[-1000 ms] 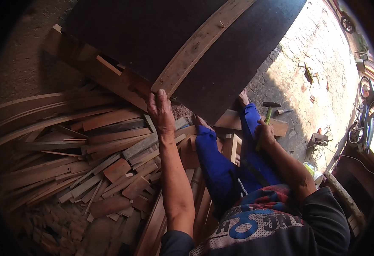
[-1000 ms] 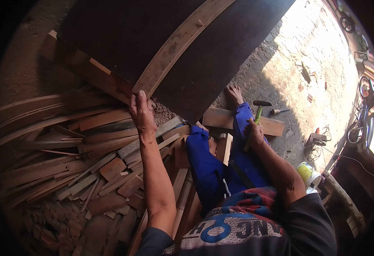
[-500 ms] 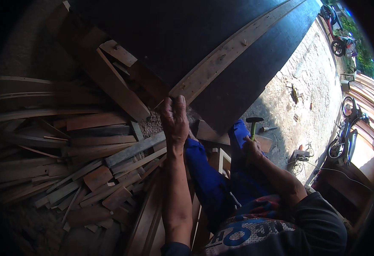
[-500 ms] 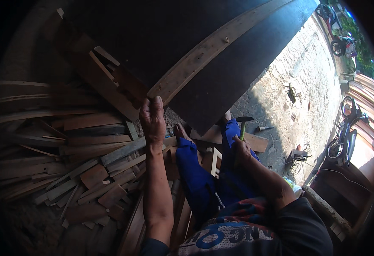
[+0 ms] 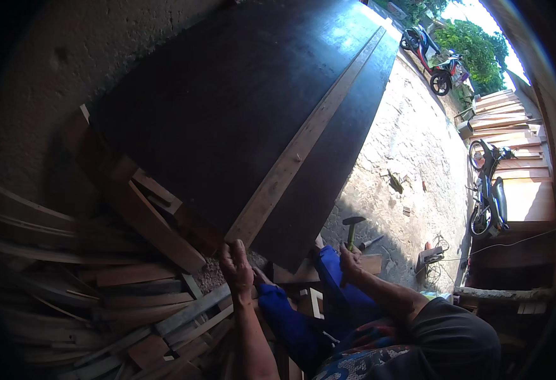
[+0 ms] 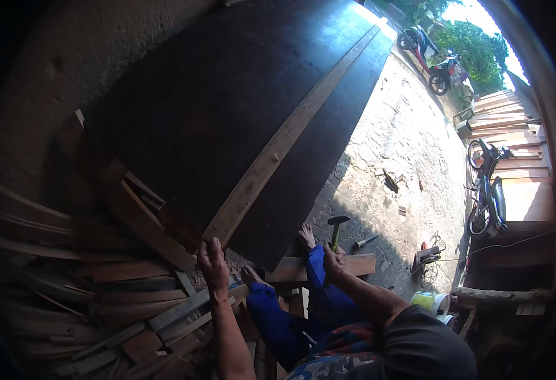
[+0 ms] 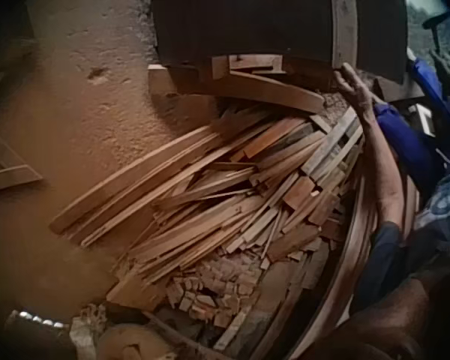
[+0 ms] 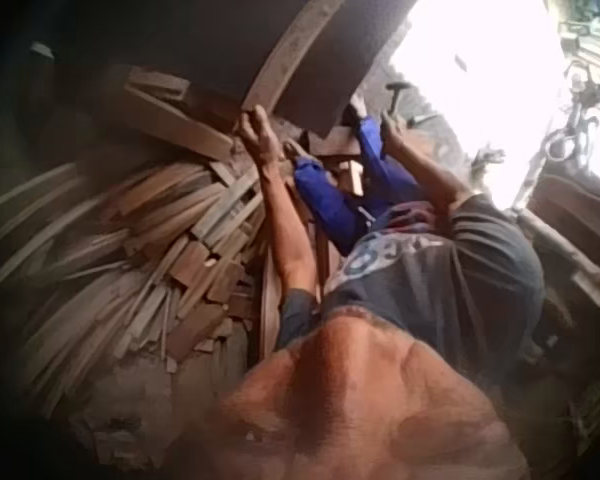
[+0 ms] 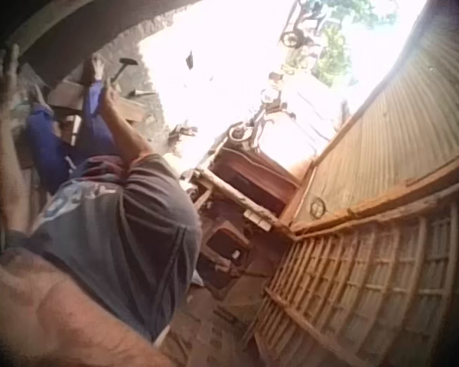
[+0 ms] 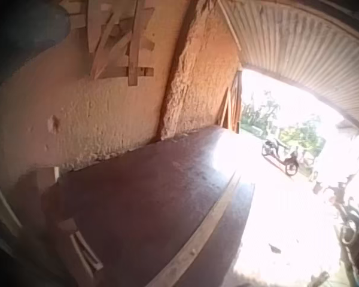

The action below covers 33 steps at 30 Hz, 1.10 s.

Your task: The person assembles a wooden frame by positioning planks on a workbench, marking them with a pencil, and securing them with nails using a hammer. They repeatedly adjust the pieces and hammer nails to fasten the structure.

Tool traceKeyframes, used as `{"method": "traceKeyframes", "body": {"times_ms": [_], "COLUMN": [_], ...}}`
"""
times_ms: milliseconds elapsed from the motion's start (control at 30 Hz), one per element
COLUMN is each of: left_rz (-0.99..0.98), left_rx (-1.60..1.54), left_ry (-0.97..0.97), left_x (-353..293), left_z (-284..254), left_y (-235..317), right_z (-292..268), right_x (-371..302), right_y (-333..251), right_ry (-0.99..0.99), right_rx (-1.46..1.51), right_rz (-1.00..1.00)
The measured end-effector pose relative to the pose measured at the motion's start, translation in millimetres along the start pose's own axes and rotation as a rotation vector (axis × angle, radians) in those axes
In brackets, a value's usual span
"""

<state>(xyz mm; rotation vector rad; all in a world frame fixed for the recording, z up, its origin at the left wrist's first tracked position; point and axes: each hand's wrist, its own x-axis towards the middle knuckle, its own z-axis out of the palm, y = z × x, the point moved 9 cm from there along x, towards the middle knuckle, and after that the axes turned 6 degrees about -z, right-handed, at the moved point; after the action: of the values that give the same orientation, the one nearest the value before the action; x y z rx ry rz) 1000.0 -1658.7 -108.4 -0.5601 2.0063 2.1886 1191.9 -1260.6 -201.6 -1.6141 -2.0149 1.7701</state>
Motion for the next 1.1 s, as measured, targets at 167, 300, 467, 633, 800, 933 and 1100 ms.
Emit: {"method": "traceKeyframes", "body": {"times_ms": [167,300,467,633,800,933,1100], "left_rz": [0.044,-0.008,-0.195,-0.387,-0.639,-0.673,-0.762], "left_rx": [0.084,0.121,0.203,0.133,-0.294,-0.113,0.139], "left_ry": [0.065,0.134,0.279,0.642,0.665,0.064,-0.23], "left_x": [4.6,-6.1,2.3,-9.2,-91.1,-118.4,-123.9], "left_z": [-9.6,3.5,-25.6,-92.5,-78.3,97.2,371.0], "left_y": [-6.1,19.2,-23.7,-65.7,-100.3,-77.6,-15.4], "right_z": [58.6,131.1,251.9,280.8,111.4,-60.4,-298.1], "right_x": [-8.9,-31.8,-1.5,-26.5,-14.5,154.7,269.3], "right_y": [-184.6,-289.7,-346.0,-360.1,-336.7,-189.3,-70.7], "right_ry": [-0.065,-0.222,-0.32,-0.584,-0.93,-0.694,-0.198], "right_rx": [-0.041,-0.134,-0.092,-0.124,-0.05,-0.421,-0.679], "right_rz": [-0.523,-0.916,-0.661,-0.721,-1.079,-0.488,-0.111]}}
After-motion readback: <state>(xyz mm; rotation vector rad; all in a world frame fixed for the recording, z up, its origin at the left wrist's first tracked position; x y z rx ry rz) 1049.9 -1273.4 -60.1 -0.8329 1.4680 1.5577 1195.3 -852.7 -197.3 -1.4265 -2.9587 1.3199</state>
